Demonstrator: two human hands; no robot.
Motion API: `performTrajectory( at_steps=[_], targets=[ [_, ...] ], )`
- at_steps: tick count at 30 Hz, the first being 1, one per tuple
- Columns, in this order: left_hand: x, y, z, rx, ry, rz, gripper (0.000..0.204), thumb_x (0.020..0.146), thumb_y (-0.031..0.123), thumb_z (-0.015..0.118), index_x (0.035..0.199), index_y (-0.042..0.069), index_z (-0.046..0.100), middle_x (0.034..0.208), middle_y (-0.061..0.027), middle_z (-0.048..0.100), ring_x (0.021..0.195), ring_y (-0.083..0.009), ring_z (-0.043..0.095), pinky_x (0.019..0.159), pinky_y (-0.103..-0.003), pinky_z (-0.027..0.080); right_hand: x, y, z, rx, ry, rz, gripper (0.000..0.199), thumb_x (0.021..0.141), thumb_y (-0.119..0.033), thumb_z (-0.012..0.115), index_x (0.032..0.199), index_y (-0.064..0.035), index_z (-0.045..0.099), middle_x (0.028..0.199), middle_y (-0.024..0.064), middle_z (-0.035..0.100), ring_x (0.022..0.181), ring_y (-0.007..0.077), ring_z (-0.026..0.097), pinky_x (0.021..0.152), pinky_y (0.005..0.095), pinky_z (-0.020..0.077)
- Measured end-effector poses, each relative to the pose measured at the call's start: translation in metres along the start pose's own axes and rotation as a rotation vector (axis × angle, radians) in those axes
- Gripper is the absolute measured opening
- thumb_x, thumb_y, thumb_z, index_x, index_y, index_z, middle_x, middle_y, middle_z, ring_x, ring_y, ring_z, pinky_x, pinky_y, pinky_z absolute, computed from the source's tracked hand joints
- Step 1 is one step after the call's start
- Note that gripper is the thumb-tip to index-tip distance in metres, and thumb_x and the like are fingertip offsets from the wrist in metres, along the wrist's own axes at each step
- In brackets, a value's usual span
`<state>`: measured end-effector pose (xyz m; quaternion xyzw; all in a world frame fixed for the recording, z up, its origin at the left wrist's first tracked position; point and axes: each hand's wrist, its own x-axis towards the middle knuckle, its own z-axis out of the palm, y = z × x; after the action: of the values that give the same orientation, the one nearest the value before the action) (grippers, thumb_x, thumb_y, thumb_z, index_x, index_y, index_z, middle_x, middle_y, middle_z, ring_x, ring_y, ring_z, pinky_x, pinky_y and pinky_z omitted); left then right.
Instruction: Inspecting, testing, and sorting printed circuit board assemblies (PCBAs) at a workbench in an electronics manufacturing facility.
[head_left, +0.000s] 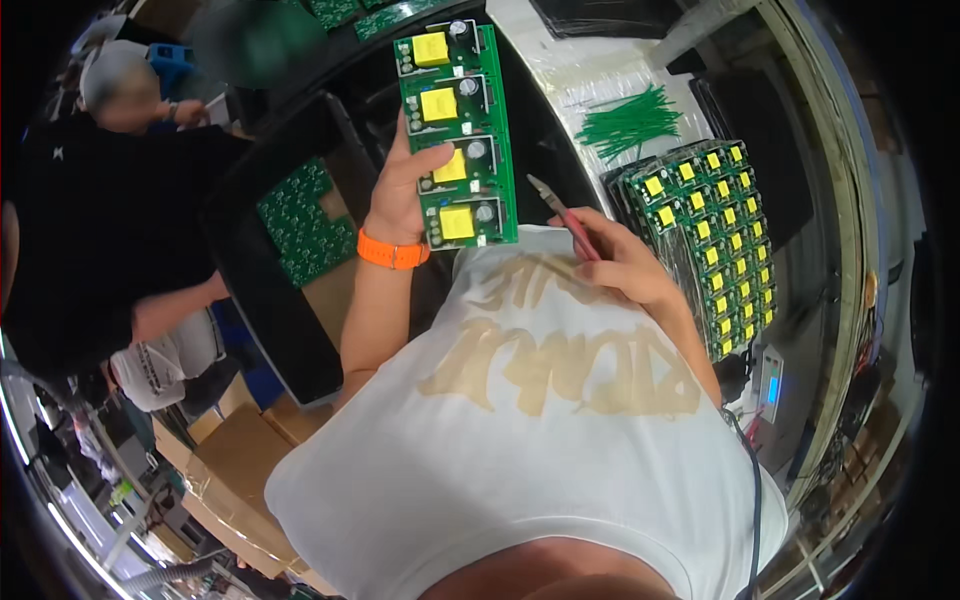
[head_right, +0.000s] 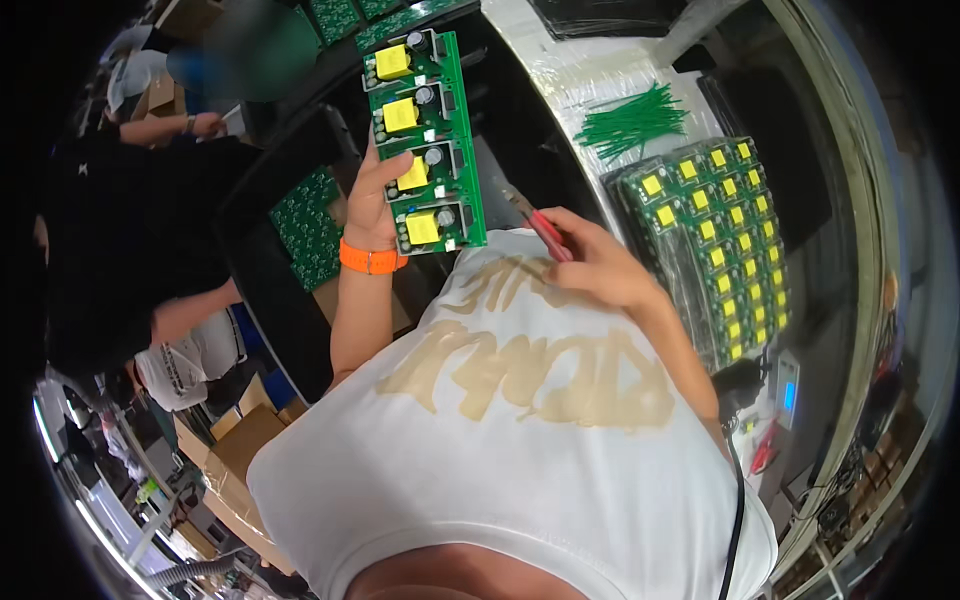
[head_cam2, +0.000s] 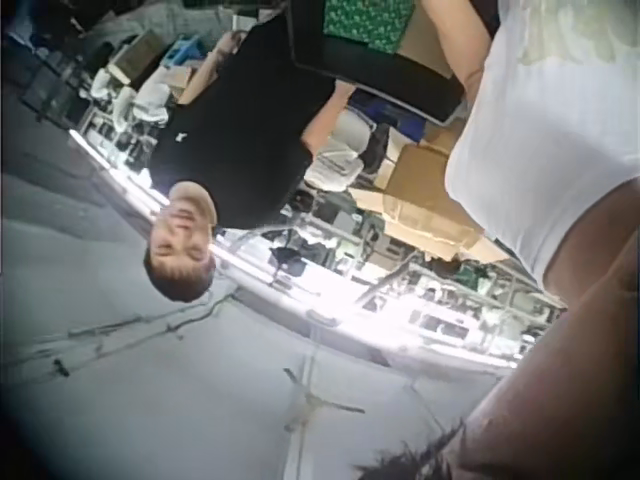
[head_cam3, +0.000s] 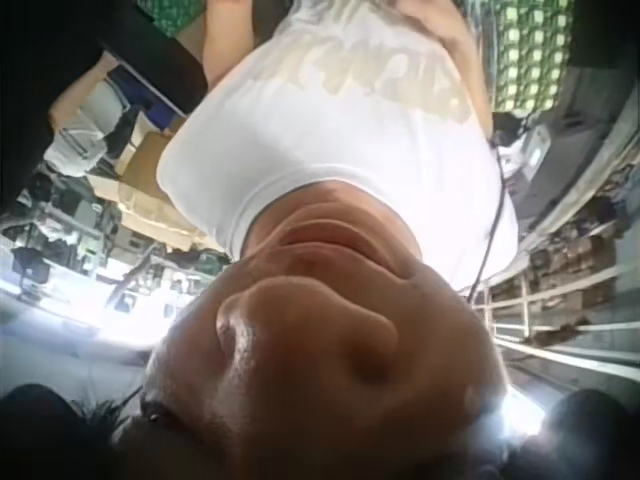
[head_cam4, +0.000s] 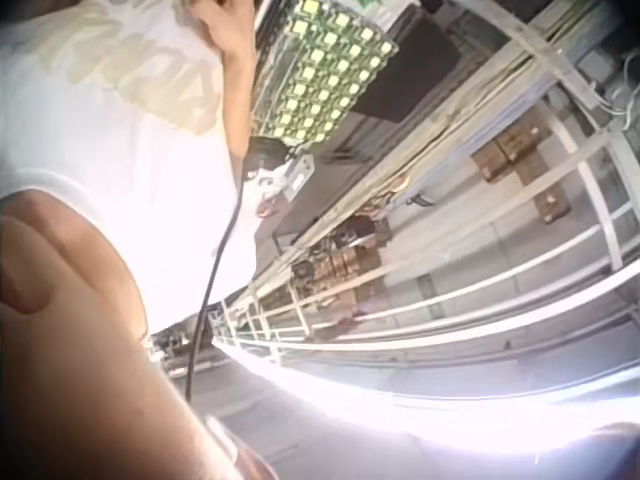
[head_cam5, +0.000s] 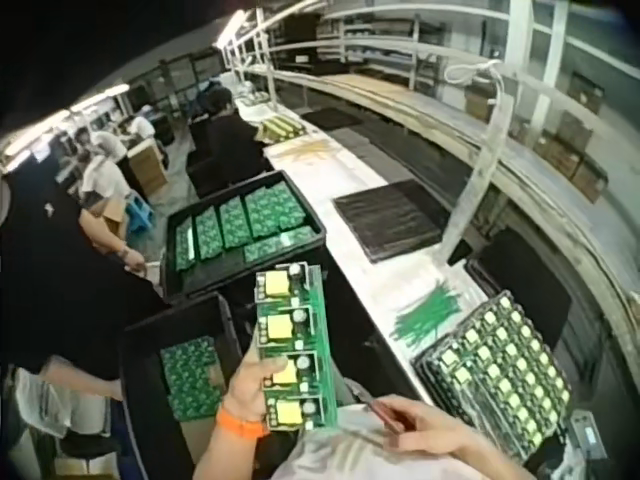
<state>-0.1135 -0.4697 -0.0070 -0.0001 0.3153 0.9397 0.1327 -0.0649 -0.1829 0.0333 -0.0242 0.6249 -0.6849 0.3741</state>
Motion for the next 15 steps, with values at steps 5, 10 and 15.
performTrajectory(
  at_steps=[5,10,15],
  targets=[
    [0.001,-0.014,0.011,-0.038,-0.026,-0.042,0.067,0.084,-0.008,0.053,0.144,0.017,0.038,0.125,-0.0163,0.060,0.099,-0.0271,0.066,0.083,-0.040,0.057,-0.020,0.012,-0.008,0.000,-0.057,0.024,0.062,0.071,-0.011,0.061,0.132,-0.0049,0.053,0.081,-0.0012,0.051,0.065,0.0061,0.040,0.053,0.0172,0.0280],
    [0.005,-0.016,0.017,-0.042,0.013,-0.058,0.065,0.084,-0.008,0.052,0.143,0.017,0.039,0.126,-0.0160,0.060,0.100,-0.0273,0.066,0.083,-0.040,0.057,-0.023,0.008,-0.012,0.096,-0.136,0.113,0.064,0.069,-0.010,0.060,0.132,-0.0051,0.053,0.082,-0.0011,0.052,0.066,0.0064,0.041,0.053,0.0166,0.0281],
    [0.011,-0.013,0.014,-0.062,-0.017,-0.078,0.065,0.085,-0.008,0.052,0.143,0.018,0.040,0.126,-0.0158,0.060,0.100,-0.0273,0.066,0.084,-0.039,0.057,-0.020,0.007,-0.015,0.055,-0.129,0.159,0.064,0.069,-0.010,0.060,0.132,-0.0053,0.054,0.083,-0.0008,0.053,0.066,0.0072,0.042,0.054,0.0169,0.0293]
  ],
)
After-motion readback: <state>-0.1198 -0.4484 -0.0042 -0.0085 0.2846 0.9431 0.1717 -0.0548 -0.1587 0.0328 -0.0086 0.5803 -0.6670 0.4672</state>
